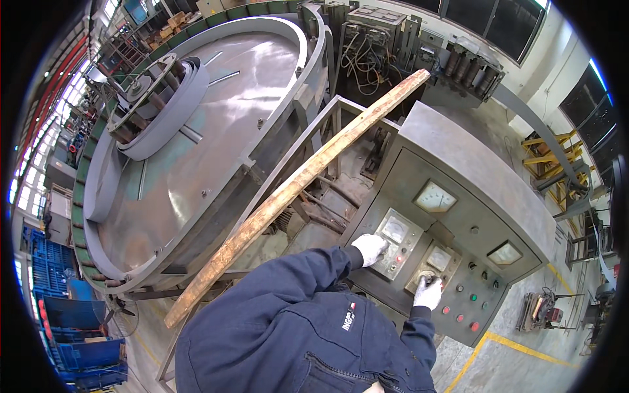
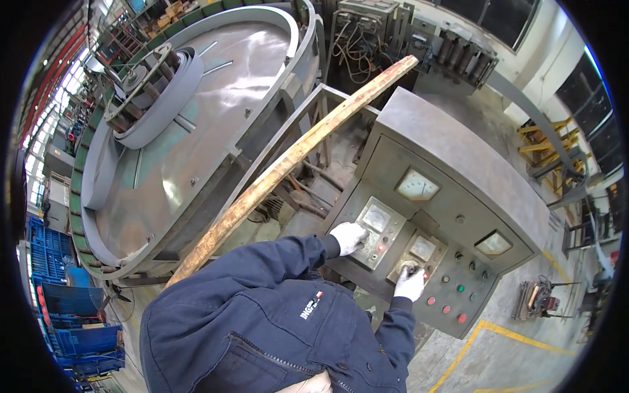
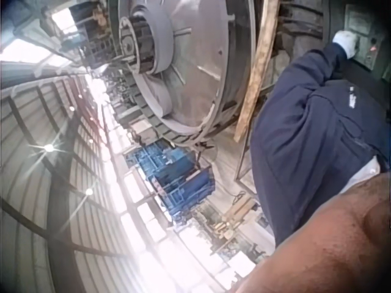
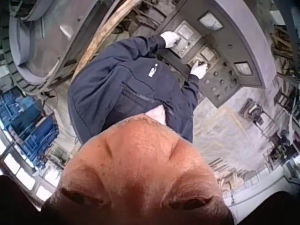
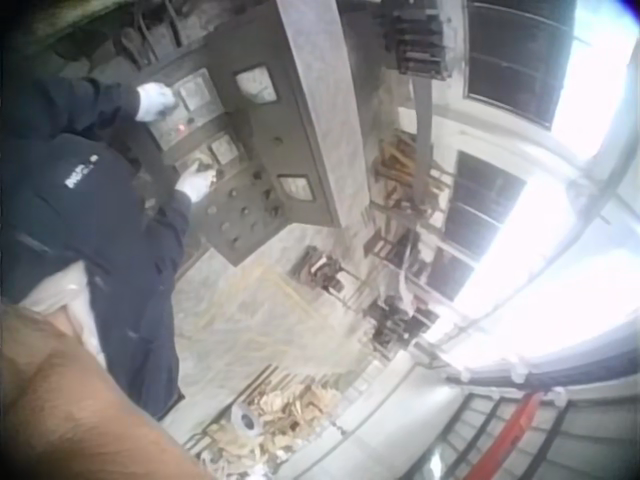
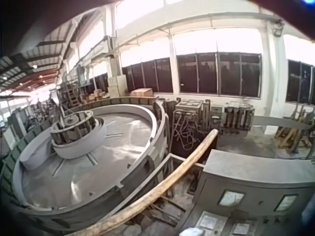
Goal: Operating a control panel to manage a large industrial centrifugal machine in a factory.
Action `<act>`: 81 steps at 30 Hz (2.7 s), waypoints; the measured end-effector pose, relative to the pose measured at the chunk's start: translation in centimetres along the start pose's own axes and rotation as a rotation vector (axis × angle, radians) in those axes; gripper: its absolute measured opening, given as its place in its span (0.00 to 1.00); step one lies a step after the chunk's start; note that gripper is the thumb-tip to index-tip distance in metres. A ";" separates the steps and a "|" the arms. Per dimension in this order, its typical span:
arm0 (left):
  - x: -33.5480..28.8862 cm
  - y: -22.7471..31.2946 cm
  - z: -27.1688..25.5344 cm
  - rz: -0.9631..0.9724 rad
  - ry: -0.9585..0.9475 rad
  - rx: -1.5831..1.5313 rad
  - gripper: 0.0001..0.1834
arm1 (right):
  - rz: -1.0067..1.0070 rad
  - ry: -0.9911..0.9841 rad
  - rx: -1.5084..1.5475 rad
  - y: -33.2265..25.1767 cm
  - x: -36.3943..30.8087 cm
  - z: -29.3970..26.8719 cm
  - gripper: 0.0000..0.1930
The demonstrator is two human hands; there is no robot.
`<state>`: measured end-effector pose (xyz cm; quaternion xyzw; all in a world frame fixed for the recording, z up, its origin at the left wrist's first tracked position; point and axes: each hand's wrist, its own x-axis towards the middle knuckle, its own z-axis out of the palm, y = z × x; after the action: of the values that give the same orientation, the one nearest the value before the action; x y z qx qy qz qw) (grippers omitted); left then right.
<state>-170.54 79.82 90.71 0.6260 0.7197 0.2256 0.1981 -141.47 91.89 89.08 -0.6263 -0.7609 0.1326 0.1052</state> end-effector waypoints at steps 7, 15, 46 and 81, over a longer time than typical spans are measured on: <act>0.2 -0.1 0.0 0.004 -0.003 0.005 0.14 | -0.119 0.004 0.107 0.8 0.0 0.2 0.19; 0.0 0.0 0.1 0.016 0.035 0.007 0.13 | -0.066 0.023 0.124 0.6 0.0 0.4 0.17; 0.5 0.2 -0.8 0.060 -0.028 0.022 0.11 | 0.026 0.017 0.050 -0.1 0.4 0.0 0.20; 0.6 0.3 -0.9 0.060 -0.038 0.018 0.16 | 0.002 0.029 0.037 0.4 0.4 0.5 0.20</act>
<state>-170.95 80.33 91.62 0.6534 0.6986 0.2129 0.1991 -141.38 92.31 88.46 -0.6270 -0.7560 0.1379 0.1277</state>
